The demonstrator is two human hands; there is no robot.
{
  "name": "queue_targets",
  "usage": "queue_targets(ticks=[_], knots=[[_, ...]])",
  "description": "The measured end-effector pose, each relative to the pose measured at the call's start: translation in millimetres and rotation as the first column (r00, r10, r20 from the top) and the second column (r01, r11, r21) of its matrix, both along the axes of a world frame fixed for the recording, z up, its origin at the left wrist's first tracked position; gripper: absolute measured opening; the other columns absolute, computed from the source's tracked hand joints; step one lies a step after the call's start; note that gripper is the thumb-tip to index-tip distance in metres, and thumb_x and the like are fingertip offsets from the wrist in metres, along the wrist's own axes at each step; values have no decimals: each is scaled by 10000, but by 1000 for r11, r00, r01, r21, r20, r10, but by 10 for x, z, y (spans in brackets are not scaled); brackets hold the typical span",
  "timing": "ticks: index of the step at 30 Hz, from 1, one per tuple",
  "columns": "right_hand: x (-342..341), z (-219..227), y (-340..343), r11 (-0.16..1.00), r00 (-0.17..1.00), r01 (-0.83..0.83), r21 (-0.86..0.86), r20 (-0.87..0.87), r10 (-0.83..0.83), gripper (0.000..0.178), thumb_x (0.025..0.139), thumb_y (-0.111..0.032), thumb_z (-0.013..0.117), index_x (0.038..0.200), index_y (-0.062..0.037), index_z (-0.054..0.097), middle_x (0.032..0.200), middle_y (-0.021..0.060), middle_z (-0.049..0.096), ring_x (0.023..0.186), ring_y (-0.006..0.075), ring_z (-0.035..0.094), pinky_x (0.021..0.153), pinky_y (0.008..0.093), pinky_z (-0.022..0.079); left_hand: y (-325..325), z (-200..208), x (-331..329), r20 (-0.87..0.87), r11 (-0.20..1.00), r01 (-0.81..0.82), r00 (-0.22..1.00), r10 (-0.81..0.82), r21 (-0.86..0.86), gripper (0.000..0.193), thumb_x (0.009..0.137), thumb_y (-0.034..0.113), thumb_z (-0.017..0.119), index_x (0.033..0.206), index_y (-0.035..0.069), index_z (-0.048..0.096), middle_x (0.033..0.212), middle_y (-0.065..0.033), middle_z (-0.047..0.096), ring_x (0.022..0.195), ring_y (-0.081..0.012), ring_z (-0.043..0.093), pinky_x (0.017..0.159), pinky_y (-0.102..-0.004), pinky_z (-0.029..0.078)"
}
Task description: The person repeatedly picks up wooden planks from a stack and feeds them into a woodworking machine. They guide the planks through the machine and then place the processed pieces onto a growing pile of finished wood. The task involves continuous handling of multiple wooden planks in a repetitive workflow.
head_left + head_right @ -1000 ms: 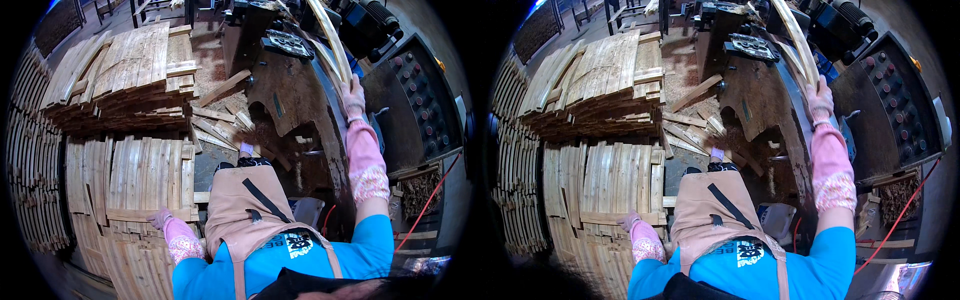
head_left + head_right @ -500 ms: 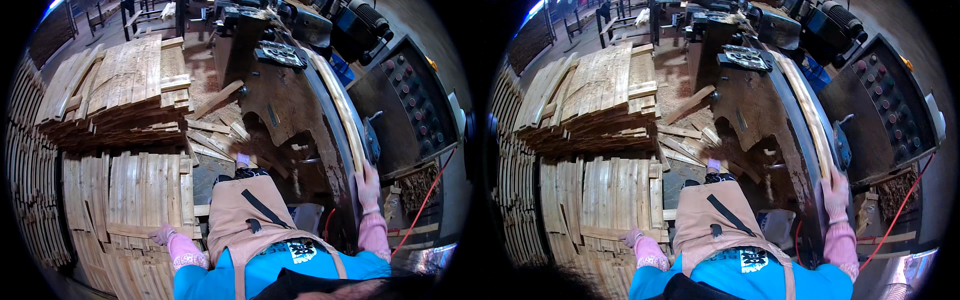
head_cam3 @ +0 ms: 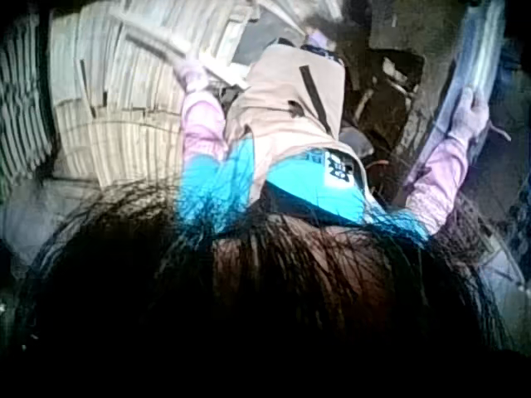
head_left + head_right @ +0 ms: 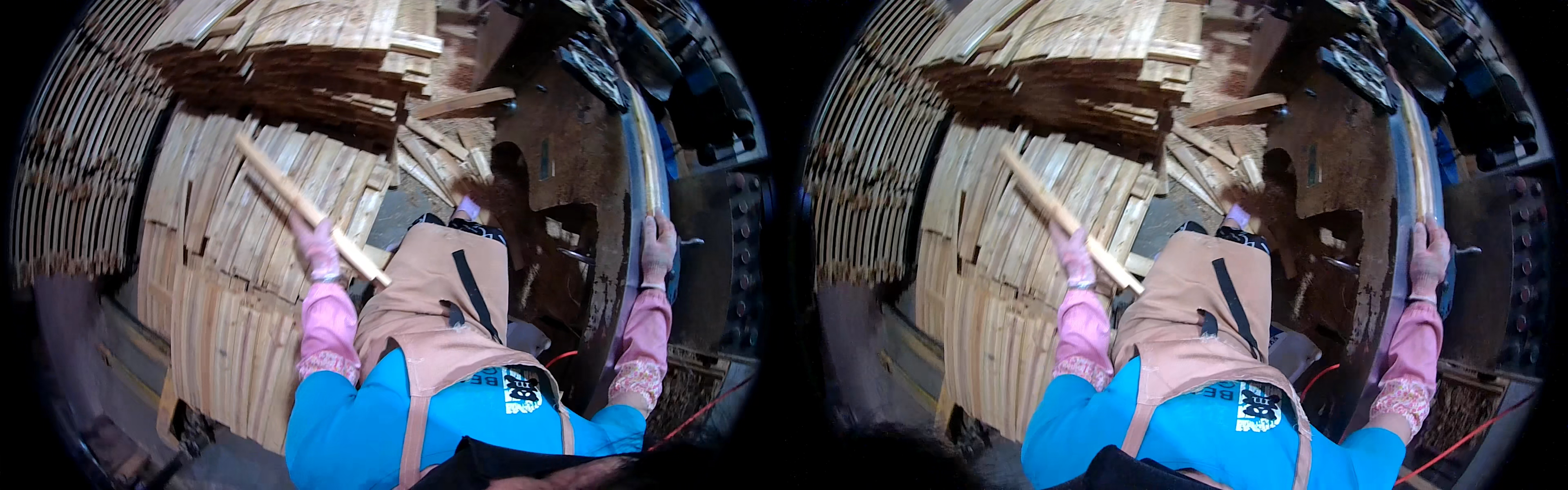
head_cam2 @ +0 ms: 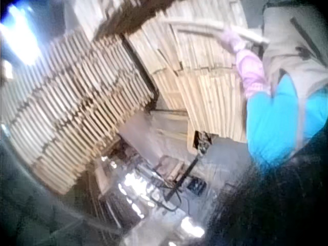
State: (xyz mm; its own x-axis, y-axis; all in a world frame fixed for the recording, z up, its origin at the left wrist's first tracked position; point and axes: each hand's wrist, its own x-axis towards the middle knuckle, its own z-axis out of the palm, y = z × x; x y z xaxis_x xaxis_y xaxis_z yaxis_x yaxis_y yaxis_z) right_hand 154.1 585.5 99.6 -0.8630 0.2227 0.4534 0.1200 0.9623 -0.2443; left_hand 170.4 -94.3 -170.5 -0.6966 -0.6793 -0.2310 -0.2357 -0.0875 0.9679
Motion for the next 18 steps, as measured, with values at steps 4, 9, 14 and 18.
queue_targets(ticks=[4, 9, 14, 18], knots=[[-603, 344, -748, 957, 981, 113, 266, 126, -151, 351, 985, -290, 657, 1271, -93, 701, 1222, 180, 694, 1171, 339, 632, 1048, 409, 468, 558, 848, -339, -397, 944, 196, 915, -78, 267, 916, 822, 96, 709, 1601, -7, 238, 1407, -173, 490, 1127, -253, 583, 978, -356, 503], [-274, 164, -2474, 488, 723, -218, -845, 195, 662, 623, 910, -121, 736, 1487, -57, 509, 1437, 121, 592, 1333, 197, 536, 1135, 339, 408, 1675, 1670, -887, -704, 796, 453, 708, -48, 401, 812, 834, 73, 691, 1547, 78, 303, 1170, -99, 540, 1028, -191, 571, 959, -334, 506], [298, 377, -2601, 326, 792, -196, -925, 46, 609, 903, 864, -229, 783, 1606, -57, 298, 1549, 97, 430, 1404, 177, 409, 1160, 325, 340, 2700, 2330, -971, -857, 467, 882, 291, -426, 67, 998, 889, 154, 730, 1650, 90, 88, 1569, -157, 314, 1339, -252, 434, 1148, -360, 357], [954, 815, -2085, 516, 947, -146, -844, 32, 320, 878, 818, -227, 797, 1566, -59, 368, 1411, 117, 516, 1243, 197, 525, 1062, 340, 431, 2922, 2250, -817, -818, -172, 970, 42, -573, 170, 1004, 886, 182, 778, 1643, 63, 129, 1633, -189, 291, 1447, -278, 356, 1187, -384, 322]])
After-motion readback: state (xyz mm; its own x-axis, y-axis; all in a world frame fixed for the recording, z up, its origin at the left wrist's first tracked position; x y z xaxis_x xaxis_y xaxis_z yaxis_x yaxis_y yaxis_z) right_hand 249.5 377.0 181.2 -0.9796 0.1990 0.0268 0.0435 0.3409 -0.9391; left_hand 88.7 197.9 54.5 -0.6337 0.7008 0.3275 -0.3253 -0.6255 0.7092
